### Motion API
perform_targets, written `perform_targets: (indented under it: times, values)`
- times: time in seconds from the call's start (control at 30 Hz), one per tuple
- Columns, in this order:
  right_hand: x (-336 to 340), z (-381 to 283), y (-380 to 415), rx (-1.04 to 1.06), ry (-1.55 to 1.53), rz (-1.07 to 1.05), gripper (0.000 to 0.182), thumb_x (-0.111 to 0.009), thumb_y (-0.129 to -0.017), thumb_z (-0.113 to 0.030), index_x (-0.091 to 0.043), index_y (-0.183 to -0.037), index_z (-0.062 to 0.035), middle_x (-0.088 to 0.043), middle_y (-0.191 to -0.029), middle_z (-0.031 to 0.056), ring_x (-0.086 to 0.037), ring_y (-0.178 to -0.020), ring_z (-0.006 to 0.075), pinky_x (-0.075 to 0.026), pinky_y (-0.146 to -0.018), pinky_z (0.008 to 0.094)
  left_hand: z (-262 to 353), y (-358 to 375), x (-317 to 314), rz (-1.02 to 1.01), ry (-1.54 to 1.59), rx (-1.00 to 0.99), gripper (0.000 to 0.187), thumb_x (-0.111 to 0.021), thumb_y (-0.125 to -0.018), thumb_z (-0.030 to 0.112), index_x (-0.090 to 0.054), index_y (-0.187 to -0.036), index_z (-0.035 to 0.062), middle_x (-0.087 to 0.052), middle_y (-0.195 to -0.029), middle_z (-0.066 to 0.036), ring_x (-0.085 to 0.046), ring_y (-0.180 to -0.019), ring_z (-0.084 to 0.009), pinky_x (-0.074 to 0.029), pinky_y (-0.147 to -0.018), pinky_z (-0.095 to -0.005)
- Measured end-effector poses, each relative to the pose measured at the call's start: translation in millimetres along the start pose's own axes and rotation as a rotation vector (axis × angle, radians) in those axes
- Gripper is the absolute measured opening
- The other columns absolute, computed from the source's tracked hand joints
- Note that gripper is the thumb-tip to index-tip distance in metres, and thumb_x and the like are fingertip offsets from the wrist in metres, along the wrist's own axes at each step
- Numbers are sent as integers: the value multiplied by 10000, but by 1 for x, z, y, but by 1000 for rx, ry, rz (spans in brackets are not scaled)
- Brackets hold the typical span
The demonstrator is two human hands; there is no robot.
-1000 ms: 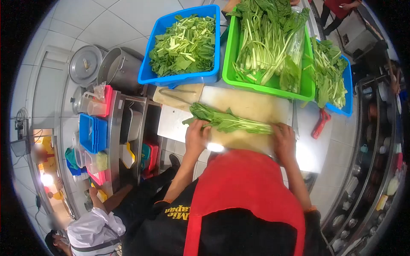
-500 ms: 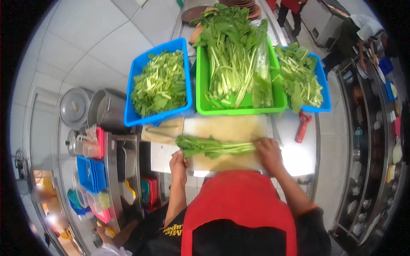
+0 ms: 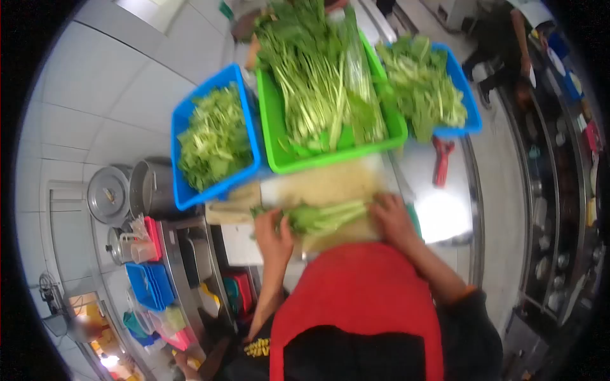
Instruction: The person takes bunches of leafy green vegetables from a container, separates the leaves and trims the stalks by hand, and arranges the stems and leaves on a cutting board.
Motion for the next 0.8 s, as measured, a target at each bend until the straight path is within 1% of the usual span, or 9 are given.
perform_targets:
  times: [0.13, 0.23, 0.4, 0.5, 0.53, 0.6, 0.67, 0.77, 0.8]
  values:
    - [0, 4, -4, -36, -92, 85, 228, -609, -776, -18, -600, -1001, -59, -560, -1105, 138, -538, -1015, 356, -519, -806, 400, 62, -13, -59, -465, 138, -345, 213, -686, -822, 128, -639, -1020, 63, -588, -923, -120, -555, -917, -345, -422, -844, -445]
    - [2, 9, 2, -48, -180, 210, 203, -596, -780, 17, -578, -974, -38, -560, -1070, 137, -542, -999, 345, -511, -798, 392, 93, -16, -74, -544, 106, -431, 222, -704, -811, 156, -646, -1013, 83, -577, -912, -100, -545, -923, -317, -412, -805, -427]
    - [-3, 15, 9, -175, -187, 93, 247, -607, -766, 18, -594, -1003, -49, -565, -1061, 133, -536, -973, 338, -485, -826, 397, 79, -9, -107, -556, 14, -526, 212, -721, -778, 170, -639, -959, 98, -577, -923, -81, -531, -894, -300, -388, -756, -403]
    - [27, -10, -10, -134, -67, 243, 338, -635, -751, -5, -603, -1083, -61, -566, -1095, 137, -531, -1006, 346, -467, -866, 432, 76, -9, -109, -486, -35, -589, 206, -721, -765, 144, -622, -939, 95, -558, -889, -79, -533, -884, -289, -375, -749, -397]
    - [21, -8, -12, -128, -136, 219, 403, -652, -788, -94, -584, -1185, -77, -545, -1208, 157, -499, -1135, 369, -419, -961, 467, 83, -13, -103, -462, -13, -588, 197, -717, -768, 126, -619, -935, 91, -557, -872, -82, -541, -870, -290, -383, -747, -395]
    - [13, -11, -18, -105, -65, 141, 407, -641, -817, -137, -569, -1214, -82, -517, -1268, 164, -465, -1200, 372, -386, -1009, 469, 96, -32, -95, -433, 14, -602, 189, -714, -771, 108, -616, -931, 87, -556, -855, -84, -549, -857, -291, -391, -745, -392]
    - [-12, -4, -13, -87, -18, -21, 432, -608, -878, -254, -535, -1272, -92, -449, -1390, 166, -375, -1332, 361, -284, -1124, 480, 108, -67, -80, -226, 163, -597, 168, -708, -786, 83, -607, -920, 75, -549, -816, -88, -559, -792, -302, -425, -724, -411]
    - [-16, -5, -12, -99, -7, -25, 443, -612, -876, -253, -530, -1282, -96, -455, -1388, 154, -379, -1334, 345, -271, -1138, 484, 118, -134, -77, -115, 198, -384, 112, -655, -847, 79, -608, -941, 40, -618, -831, -115, -594, -740, -324, -459, -675, -437]
    - [-15, -4, -12, -106, -23, -30, 446, -608, -881, -262, -529, -1289, -102, -461, -1385, 146, -378, -1339, 337, -265, -1143, 486, 109, -157, -87, -181, 153, -209, 166, -666, -843, 133, -620, -964, 30, -637, -833, -133, -613, -774, -343, -477, -694, -447]
Point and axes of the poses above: each hand's wrist, its own y-axis away from the middle knuckle, its own x-axis out of the back of the hand, z = x × y, the point moved 4 cm from there along -y, towards the middle knuckle
